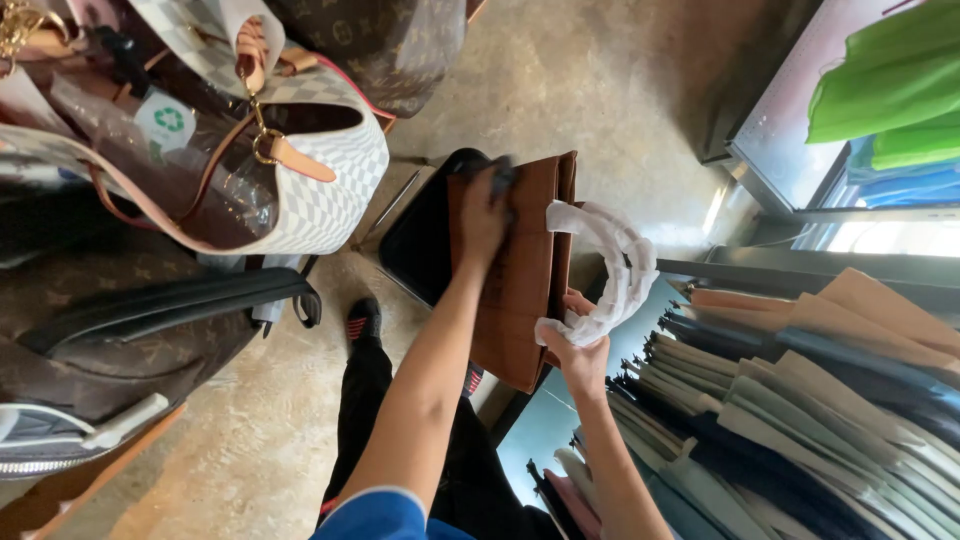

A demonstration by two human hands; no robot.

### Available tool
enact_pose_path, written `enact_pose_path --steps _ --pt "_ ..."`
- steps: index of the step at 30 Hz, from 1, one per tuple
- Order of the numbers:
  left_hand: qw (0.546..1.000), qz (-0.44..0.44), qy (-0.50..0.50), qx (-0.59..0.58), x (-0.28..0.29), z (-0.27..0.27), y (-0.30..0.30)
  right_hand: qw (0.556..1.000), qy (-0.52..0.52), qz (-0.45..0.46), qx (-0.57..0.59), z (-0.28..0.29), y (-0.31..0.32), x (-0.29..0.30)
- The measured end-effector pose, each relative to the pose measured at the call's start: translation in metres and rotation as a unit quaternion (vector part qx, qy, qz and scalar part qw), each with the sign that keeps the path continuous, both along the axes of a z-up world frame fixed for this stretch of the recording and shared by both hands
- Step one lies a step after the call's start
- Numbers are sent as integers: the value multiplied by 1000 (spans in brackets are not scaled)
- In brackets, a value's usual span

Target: Cleaning and wiping down various handbags and tote bags with a cloth in a retail environment.

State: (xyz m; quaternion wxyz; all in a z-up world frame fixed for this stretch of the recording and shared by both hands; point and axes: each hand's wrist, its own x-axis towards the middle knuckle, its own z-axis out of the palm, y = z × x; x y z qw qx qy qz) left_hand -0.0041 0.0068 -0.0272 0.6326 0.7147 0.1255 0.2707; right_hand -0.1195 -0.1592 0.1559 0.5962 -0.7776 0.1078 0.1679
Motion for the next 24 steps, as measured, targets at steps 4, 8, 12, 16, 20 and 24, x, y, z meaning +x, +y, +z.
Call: enact_pose_path --steps 4,8,12,16,20,24 --pt "993 35 90 -74 -44 -10 -15 999 -29 17 -6 -15 -8 -3" --pt "996 -75 3 -41 -144 111 -52 991 -54 9 120 -39 -25 -3" --pt "764 31 71 -640 -168 16 -52 998 3 -24 61 -22 -18 0" --pt "941 13 277 -192 -157 42 -39 996 -35 12 86 -29 -17 -2" --pt "991 -36 108 -75 -205 103 -82 990 -48 -8 136 -58 -36 0" --pt "984 -32 149 -97 -223 52 -75 996 2 -22 82 -16 -16 1"
